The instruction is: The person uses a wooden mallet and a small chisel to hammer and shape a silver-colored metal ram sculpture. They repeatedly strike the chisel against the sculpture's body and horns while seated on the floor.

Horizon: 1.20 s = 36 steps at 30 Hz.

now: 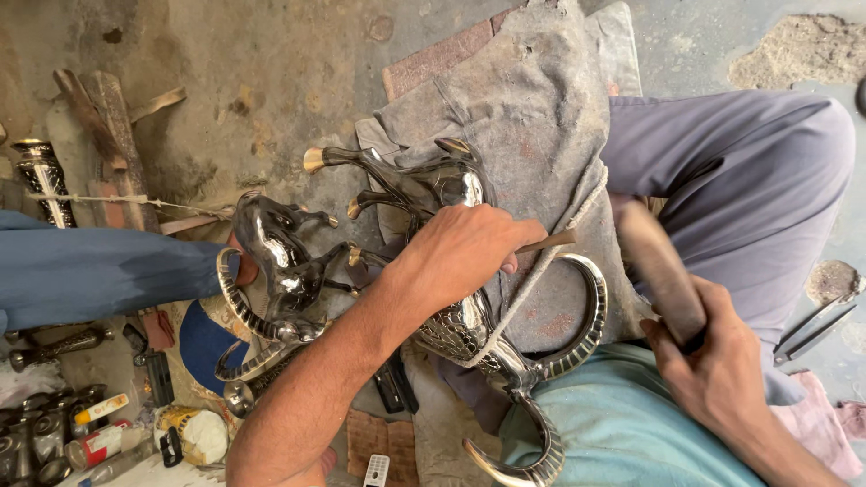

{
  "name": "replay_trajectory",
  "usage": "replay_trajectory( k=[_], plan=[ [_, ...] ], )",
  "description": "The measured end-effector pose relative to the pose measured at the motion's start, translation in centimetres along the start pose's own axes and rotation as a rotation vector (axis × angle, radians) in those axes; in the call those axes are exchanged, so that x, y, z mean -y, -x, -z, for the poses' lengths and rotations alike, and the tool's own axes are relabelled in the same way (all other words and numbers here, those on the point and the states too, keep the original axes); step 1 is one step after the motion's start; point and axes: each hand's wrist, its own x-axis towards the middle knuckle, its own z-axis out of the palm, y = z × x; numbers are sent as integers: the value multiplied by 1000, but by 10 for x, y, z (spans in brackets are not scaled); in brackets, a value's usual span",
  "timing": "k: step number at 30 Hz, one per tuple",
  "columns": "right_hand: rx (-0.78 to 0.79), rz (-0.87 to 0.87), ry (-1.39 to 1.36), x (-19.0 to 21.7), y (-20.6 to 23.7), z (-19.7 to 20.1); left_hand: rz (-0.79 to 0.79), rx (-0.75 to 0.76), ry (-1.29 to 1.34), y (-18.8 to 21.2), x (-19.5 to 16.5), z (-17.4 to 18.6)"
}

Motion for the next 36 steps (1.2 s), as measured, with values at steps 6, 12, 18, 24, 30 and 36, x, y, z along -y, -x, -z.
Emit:
replay_trajectory(
  k=[6, 12, 18, 24, 30, 36],
  plan=[
    [163, 187, 299, -5, -13, 5, -32, -186, 105, 8, 1, 9],
    [141, -6, 225, -11, -26, 10, 33, -193, 155, 22, 8, 18],
    [134, 5, -61, -3, -31, 19, -11, -182, -8, 20, 8, 9],
    [30, 99, 143, 22, -29, 14, -9, -156, 44, 18, 5, 11],
    [51, 346, 159, 35, -36, 8, 40, -141, 82, 17, 3, 14],
    [42, 102, -54, 33, -33, 2, 22, -168, 60, 19, 4, 12]
  ],
)
